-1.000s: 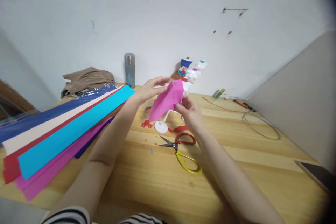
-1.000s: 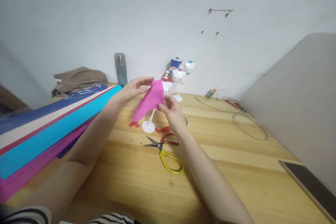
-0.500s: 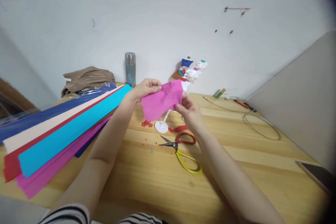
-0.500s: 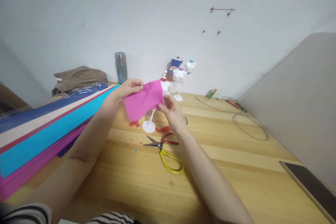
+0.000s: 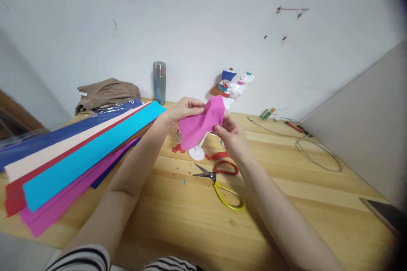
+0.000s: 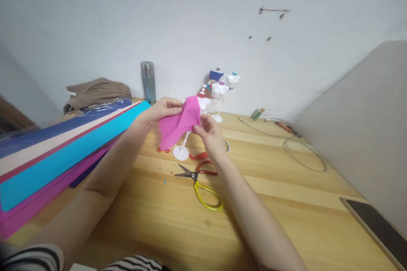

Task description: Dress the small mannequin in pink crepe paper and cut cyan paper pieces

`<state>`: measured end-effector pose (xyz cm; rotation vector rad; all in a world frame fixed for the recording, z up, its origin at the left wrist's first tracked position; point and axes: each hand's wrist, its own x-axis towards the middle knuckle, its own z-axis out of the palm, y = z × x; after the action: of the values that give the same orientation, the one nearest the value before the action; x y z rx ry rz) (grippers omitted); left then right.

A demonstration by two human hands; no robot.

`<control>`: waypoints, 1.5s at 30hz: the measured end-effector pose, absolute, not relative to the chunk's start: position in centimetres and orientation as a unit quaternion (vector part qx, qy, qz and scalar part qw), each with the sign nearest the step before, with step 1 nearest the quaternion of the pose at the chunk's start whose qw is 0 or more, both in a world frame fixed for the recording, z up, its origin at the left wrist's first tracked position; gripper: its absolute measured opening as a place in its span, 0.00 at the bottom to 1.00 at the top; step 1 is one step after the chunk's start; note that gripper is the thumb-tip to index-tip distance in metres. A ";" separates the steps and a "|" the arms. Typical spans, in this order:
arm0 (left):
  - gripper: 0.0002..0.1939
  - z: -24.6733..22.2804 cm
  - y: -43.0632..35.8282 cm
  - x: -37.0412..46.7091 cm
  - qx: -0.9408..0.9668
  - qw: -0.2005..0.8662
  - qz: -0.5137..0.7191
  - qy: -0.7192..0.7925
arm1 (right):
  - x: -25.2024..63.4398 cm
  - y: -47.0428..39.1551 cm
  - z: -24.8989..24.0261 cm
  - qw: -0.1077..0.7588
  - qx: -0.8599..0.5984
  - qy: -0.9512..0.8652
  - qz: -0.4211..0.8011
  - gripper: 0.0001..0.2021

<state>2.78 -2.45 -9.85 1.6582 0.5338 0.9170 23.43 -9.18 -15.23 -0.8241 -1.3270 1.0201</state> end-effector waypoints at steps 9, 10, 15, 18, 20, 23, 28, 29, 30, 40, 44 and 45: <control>0.05 -6.8 -5.2 4.2 0.789 0.131 0.488 0.349 | 23.3 -9.3 -15.2 0.606 -0.358 -0.547 0.452 0.20; 0.05 -6.6 -5.5 4.2 0.792 0.099 0.489 0.352 | 23.3 -9.2 -15.2 0.607 -0.359 -0.547 0.452 0.21; 0.07 -6.5 -6.0 4.3 0.790 0.118 0.504 0.329 | 23.4 -9.2 -15.2 0.608 -0.353 -0.544 0.457 0.20; 0.08 -6.9 -5.9 4.5 0.779 0.153 0.520 0.315 | 23.4 -9.2 -15.1 0.602 -0.361 -0.552 0.450 0.20; 0.07 -7.2 -5.8 4.8 0.771 0.161 0.533 0.308 | 23.4 -9.2 -15.2 0.598 -0.367 -0.560 0.441 0.20; 0.08 -7.5 -5.6 5.2 0.767 0.162 0.540 0.307 | 23.4 -9.2 -15.2 0.597 -0.368 -0.567 0.433 0.19; 0.14 -7.5 -5.3 5.3 0.782 0.227 0.494 0.303 | 23.3 -9.3 -15.1 0.608 -0.364 -0.556 0.434 0.20; 0.14 -7.5 -5.2 5.2 0.786 0.245 0.482 0.300 | 23.3 -9.3 -15.0 0.608 -0.364 -0.555 0.435 0.21; 0.14 -7.6 -5.1 5.1 0.787 0.259 0.472 0.300 | 23.4 -9.3 -15.0 0.608 -0.363 -0.555 0.436 0.21; 0.10 -8.2 -4.4 4.7 0.722 0.460 0.425 0.295 | 23.6 -9.2 -15.1 0.598 -0.363 -0.564 0.439 0.22; 0.09 -8.0 -4.7 4.6 0.710 0.514 0.405 0.260 | 23.6 -9.2 -15.1 0.596 -0.351 -0.563 0.452 0.21; 0.09 -7.9 -4.8 4.5 0.713 0.514 0.398 0.264 | 23.6 -9.2 -15.2 0.595 -0.350 -0.565 0.452 0.21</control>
<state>4.48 -4.76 -7.88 1.7130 0.6334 0.9562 23.60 -9.21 -15.16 -0.8128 -1.3123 1.0495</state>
